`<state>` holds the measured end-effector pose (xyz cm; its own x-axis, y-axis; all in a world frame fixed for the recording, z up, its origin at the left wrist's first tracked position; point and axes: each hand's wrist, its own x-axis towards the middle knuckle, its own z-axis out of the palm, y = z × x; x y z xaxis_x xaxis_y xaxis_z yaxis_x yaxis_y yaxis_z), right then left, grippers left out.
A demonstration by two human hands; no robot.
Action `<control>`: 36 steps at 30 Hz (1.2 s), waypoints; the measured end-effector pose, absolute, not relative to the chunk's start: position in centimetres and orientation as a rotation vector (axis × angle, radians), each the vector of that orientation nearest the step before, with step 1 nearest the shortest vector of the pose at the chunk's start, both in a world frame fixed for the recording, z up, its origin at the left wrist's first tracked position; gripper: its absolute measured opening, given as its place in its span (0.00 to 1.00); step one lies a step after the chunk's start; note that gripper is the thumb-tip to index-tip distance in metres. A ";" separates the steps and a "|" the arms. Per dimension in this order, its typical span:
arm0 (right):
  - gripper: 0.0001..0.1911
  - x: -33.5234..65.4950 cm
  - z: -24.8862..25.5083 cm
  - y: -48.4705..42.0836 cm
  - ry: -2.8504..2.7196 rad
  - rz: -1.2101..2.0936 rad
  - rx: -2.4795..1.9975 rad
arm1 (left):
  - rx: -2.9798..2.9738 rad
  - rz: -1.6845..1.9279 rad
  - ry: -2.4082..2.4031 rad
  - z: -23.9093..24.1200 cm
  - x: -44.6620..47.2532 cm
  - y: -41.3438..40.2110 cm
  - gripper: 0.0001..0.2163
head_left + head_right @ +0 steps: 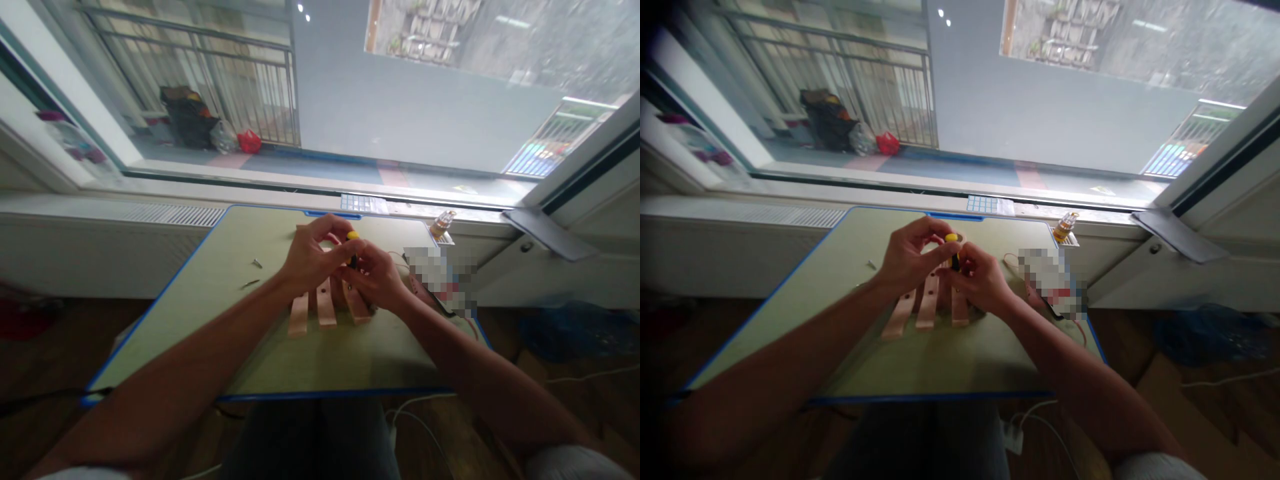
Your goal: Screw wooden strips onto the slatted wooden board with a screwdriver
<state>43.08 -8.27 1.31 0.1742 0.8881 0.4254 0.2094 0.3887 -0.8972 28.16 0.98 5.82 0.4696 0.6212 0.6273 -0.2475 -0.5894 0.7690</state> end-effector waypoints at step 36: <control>0.16 44.2 1.7 -9.6 -1.455 0.733 -1.048 | 1.813 1.111 0.338 5.3 26.7 0.4 0.19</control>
